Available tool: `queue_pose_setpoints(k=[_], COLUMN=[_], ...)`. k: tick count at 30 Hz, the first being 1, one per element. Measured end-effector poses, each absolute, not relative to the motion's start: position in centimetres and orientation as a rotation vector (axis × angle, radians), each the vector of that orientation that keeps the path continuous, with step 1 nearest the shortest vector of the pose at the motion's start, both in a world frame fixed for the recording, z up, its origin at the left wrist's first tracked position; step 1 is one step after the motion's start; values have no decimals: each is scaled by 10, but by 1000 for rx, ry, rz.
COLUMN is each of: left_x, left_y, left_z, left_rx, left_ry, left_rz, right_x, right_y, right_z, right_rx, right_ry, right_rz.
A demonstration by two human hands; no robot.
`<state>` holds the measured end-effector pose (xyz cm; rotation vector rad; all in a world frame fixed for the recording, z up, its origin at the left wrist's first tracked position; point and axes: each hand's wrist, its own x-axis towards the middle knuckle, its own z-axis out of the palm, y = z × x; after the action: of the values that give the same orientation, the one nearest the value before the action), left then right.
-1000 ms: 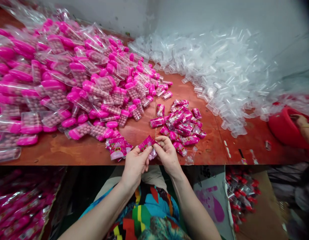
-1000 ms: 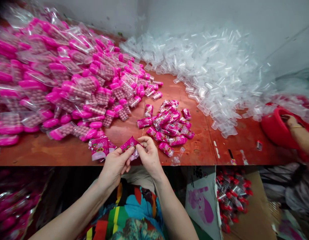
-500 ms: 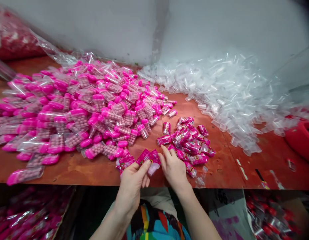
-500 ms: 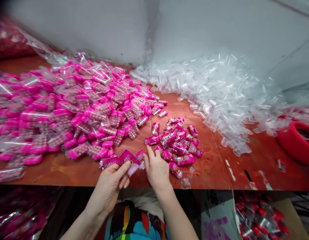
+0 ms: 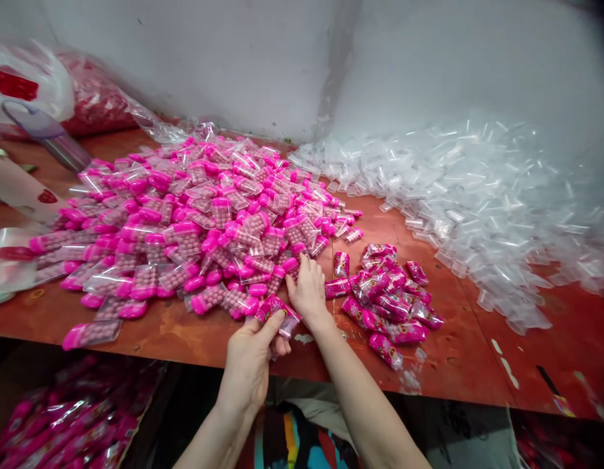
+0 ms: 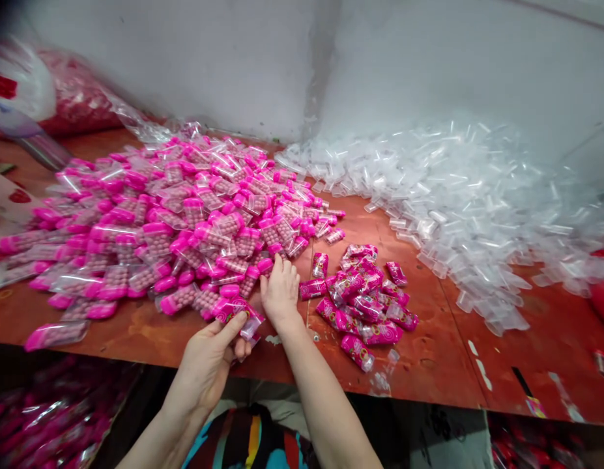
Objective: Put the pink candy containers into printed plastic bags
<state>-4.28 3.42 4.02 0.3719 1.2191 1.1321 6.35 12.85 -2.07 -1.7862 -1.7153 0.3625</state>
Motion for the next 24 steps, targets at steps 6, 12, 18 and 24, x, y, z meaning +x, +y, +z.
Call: queue_pose_setpoints(k=[6, 12, 18, 24], left_x=[-48, -29, -8, 0], left_y=[35, 30, 13, 9], left_z=[39, 36, 32, 29], left_rx=[267, 285, 367, 320], left_ry=[1123, 1033, 957, 967], left_rz=[1142, 1099, 954, 992], right_x=[98, 111, 112, 132], right_y=[81, 25, 13, -8], right_z=[-4, 22, 20, 21], right_rx=[-1534, -1241, -1255, -1160], right_ry=[-1419, -848, -824, -640], right_rz=[808, 1453, 1350, 1405])
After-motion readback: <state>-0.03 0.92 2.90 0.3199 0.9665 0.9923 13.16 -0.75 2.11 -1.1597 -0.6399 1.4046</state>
